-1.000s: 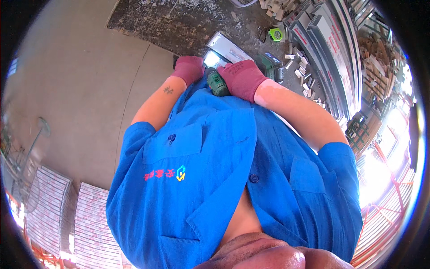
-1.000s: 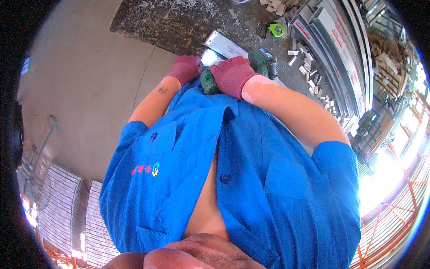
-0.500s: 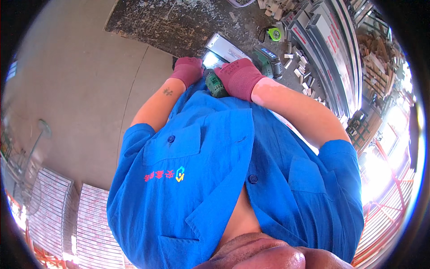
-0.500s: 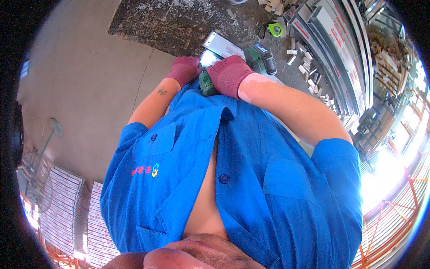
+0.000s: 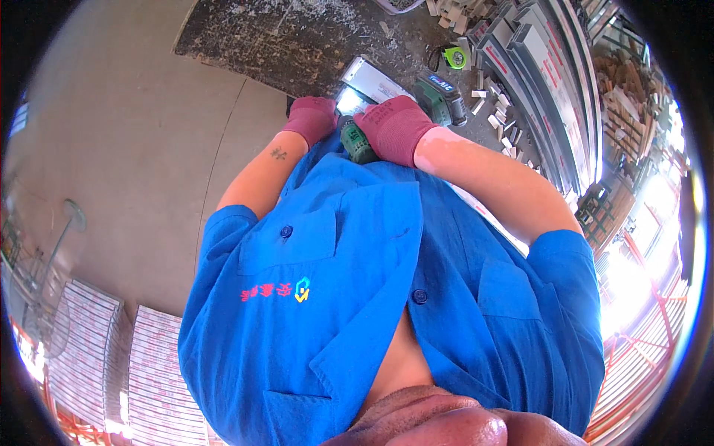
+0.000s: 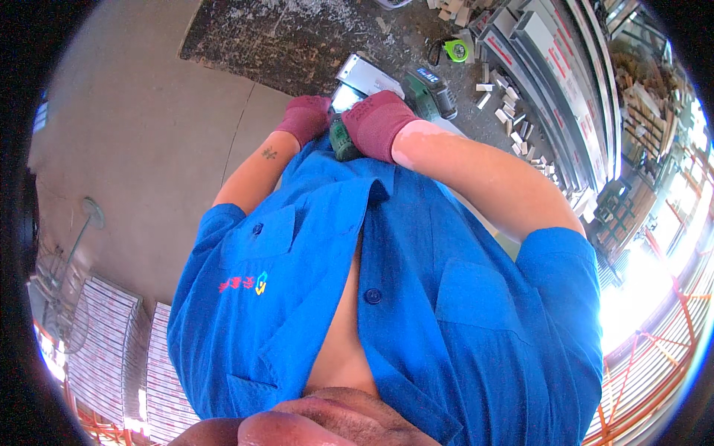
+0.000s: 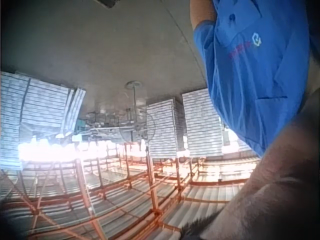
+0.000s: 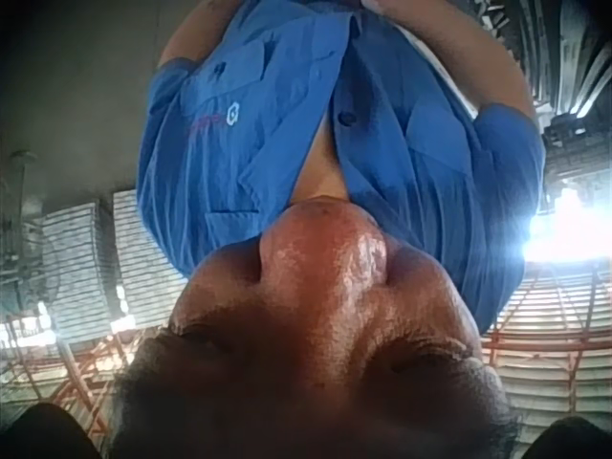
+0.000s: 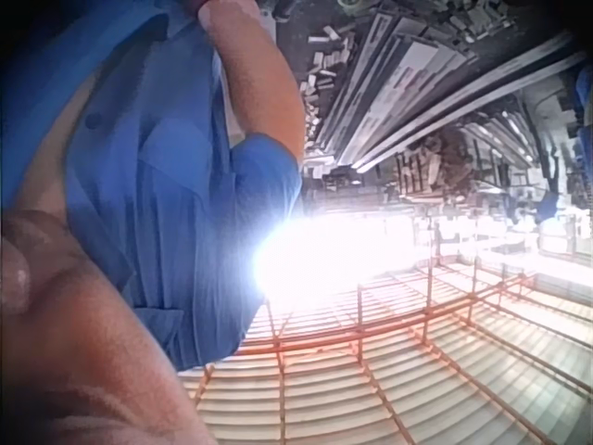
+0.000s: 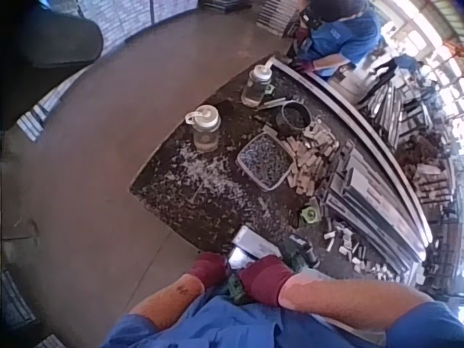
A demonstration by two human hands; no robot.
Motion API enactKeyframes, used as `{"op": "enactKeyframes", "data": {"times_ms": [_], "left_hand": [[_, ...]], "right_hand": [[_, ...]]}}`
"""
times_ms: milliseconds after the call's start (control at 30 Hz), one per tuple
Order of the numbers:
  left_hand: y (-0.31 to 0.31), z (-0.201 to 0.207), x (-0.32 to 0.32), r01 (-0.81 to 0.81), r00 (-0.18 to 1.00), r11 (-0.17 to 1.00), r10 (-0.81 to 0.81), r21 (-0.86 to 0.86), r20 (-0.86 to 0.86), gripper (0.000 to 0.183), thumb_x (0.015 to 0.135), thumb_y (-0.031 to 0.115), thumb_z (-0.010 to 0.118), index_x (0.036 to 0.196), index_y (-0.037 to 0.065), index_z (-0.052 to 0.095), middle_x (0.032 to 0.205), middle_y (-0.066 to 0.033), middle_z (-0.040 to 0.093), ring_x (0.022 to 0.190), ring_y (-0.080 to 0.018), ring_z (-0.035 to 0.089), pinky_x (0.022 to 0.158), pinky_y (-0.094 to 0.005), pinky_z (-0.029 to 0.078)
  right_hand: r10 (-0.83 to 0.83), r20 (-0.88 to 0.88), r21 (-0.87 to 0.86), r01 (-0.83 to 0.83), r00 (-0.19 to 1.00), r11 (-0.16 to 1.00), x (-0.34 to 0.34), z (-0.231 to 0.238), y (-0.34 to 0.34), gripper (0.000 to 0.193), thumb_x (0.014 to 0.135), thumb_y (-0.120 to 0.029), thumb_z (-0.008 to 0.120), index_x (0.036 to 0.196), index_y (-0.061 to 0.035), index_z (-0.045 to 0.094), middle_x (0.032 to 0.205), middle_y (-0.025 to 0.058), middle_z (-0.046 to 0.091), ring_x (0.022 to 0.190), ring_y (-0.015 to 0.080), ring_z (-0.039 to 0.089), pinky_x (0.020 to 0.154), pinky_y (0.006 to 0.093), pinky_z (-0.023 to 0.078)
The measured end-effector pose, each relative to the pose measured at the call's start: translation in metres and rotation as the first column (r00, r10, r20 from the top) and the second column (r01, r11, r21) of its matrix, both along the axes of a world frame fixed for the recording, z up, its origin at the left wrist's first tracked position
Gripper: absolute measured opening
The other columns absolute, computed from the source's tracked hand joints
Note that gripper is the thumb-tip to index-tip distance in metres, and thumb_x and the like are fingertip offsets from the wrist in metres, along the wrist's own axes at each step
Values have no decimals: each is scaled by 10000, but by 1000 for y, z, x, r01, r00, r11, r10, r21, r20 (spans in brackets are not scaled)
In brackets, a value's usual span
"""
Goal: Drilling screws into aluminum extrusions using an electric drill to assemble frame components.
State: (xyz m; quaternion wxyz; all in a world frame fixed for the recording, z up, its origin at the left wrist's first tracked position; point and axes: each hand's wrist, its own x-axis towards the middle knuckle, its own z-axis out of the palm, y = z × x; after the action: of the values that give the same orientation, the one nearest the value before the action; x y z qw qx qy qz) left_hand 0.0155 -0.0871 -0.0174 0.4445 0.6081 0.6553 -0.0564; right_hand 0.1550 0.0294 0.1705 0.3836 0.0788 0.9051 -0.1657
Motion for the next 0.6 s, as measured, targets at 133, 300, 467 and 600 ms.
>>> {"op": "enactKeyframes", "data": {"times_ms": [133, 300, 467, 600], "left_hand": [[-2, -5, 0, -29, 999, 999, 28, 37, 18, 329, 962, 378, 582, 1098, 141, 764, 1128, -185, 762, 1044, -391, 736, 892, -529, 579], [-1, 3, 0, -56, 998, 998, 56, 25, 20, 324, 949, 375, 593, 1082, 137, 770, 1139, -185, 760, 1052, -394, 736, 901, -528, 581], [-1, 4, -2, -32, 999, 999, 31, 36, 19, 310, 933, 369, 612, 1064, 140, 775, 1132, -192, 759, 1048, -403, 736, 893, -526, 587], [-7, 2, -2, -59, 998, 994, 56, 88, 30, 305, 928, 362, 622, 1051, 127, 774, 1099, -205, 760, 1012, -422, 738, 872, -543, 588]], "right_hand": [[14, -18, 12, -14, 1000, 1000, 0, -2, -1, 248, 954, -234, 566, 1139, -126, 690, 1057, 137, 749, 957, 330, 763, 752, 491, 584], [38, -36, 13, -38, 999, 999, 1, -6, 0, 236, 947, -231, 574, 1121, -126, 693, 1049, 133, 749, 955, 330, 762, 751, 489, 583], [-8, -137, 16, 10, 991, 1000, 3, -8, -1, 239, 923, -247, 600, 991, -104, 778, 1015, 160, 787, 909, 345, 775, 760, 498, 601], [-25, -156, 37, 32, 987, 999, 9, -12, 0, 242, 924, -258, 603, 1006, -115, 780, 997, 152, 789, 912, 342, 776, 765, 500, 600]]}}
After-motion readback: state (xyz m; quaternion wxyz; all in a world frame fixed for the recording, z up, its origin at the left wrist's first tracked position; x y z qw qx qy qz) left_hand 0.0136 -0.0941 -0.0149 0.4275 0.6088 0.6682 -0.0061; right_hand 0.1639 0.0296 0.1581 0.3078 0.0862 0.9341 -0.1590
